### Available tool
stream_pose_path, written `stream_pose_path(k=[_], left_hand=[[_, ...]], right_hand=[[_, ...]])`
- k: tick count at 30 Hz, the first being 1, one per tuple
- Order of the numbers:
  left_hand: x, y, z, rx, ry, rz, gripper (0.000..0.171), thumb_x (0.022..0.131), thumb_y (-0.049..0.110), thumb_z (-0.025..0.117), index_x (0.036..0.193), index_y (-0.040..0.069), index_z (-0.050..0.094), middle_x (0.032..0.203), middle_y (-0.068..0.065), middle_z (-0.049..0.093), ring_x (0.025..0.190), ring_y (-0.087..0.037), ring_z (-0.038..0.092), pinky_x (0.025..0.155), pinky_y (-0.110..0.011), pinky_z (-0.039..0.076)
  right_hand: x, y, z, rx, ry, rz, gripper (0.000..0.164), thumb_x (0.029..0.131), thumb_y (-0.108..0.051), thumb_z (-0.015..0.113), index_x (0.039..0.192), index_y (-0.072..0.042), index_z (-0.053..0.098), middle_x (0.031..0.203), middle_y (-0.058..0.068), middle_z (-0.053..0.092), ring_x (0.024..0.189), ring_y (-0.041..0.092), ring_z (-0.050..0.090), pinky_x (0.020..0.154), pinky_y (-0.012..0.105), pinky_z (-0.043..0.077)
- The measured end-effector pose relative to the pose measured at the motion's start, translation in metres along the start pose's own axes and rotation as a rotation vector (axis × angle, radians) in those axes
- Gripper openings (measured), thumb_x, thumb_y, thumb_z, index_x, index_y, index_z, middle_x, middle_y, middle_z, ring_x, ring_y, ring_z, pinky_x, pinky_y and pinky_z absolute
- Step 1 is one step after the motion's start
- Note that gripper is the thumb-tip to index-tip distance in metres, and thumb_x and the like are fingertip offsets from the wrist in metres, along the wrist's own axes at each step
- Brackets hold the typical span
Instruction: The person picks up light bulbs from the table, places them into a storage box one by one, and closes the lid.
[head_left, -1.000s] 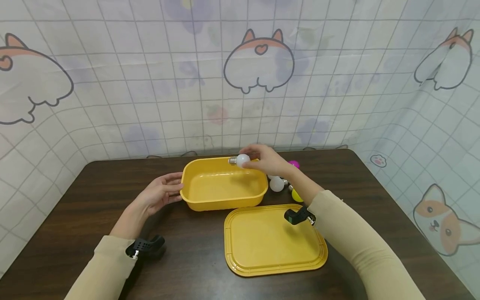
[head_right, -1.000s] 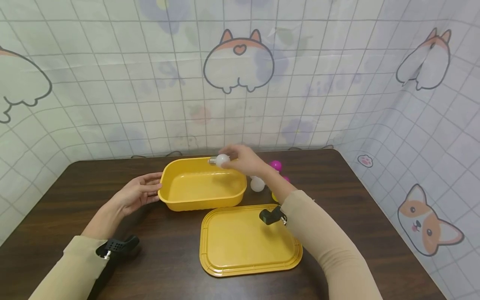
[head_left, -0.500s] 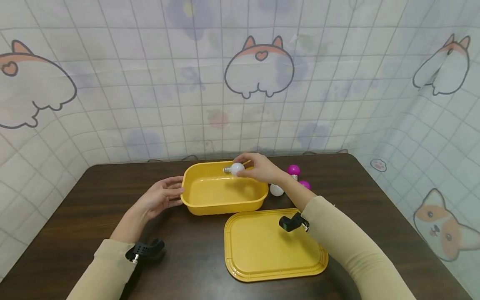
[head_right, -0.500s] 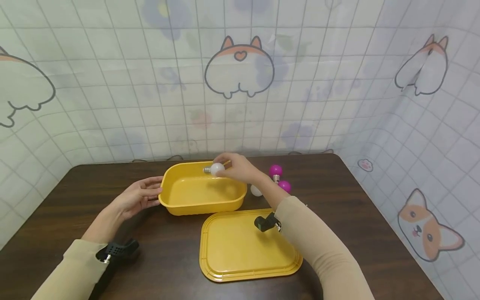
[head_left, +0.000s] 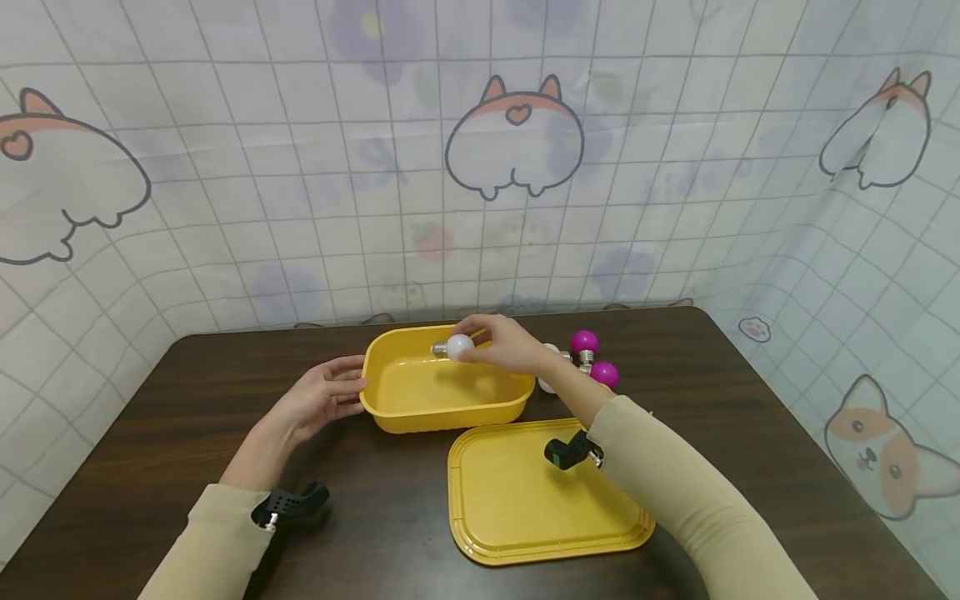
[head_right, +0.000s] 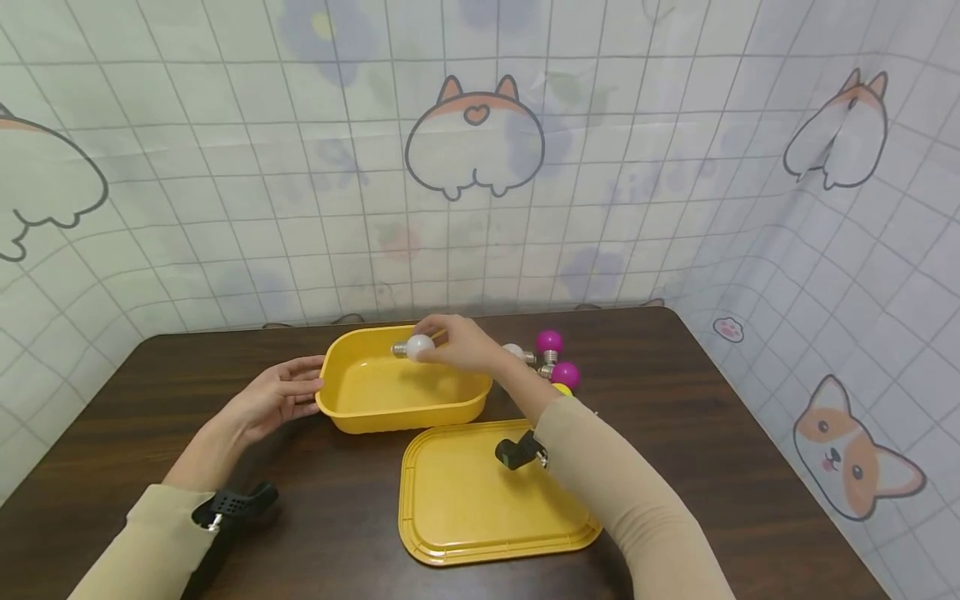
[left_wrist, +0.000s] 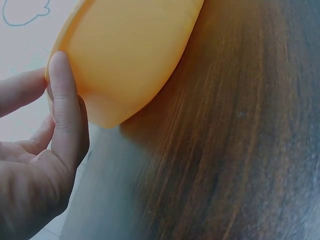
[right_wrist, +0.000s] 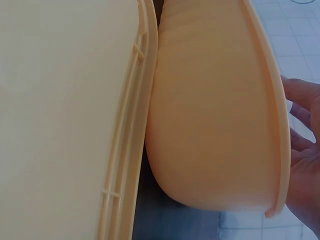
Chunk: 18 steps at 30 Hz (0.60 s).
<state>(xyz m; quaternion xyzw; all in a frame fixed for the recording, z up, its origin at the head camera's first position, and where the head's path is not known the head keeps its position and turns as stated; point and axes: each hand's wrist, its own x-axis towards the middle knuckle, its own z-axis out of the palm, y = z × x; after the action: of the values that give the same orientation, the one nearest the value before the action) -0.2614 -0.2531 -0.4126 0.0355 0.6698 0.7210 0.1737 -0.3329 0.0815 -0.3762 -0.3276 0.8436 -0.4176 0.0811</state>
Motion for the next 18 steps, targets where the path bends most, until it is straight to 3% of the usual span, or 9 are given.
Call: stream_pose_path(k=[4,18], left_hand=[[0.001,-0.001,0.000,-0.002,0.011,0.004,0.066,0.102,0.004,0.063,0.157,-0.005,0.026,0.125,-0.007,0.064,0.095,-0.017,0.072,0.084,-0.031,0.060],[-0.001,0.002,0.002,0.003,0.005,-0.004,0.070,0.102,0.006,0.064,0.158,-0.006,0.024,0.137,-0.019,0.057,0.095,-0.018,0.072,0.083,-0.030,0.061]], right_hand=[[0.003,-0.002,0.005,0.018,-0.001,-0.007,0.038,0.095,-0.016,0.076,0.130,-0.006,0.065,0.128,0.010,0.065,0.117,0.030,0.064,0.101,0.037,0.052],[0.010,0.000,0.027,0.043,-0.013,-0.041,0.037,0.095,-0.013,0.076,0.130,-0.004,0.066,0.126,0.010,0.067,0.116,0.028,0.064,0.099,0.035,0.053]])
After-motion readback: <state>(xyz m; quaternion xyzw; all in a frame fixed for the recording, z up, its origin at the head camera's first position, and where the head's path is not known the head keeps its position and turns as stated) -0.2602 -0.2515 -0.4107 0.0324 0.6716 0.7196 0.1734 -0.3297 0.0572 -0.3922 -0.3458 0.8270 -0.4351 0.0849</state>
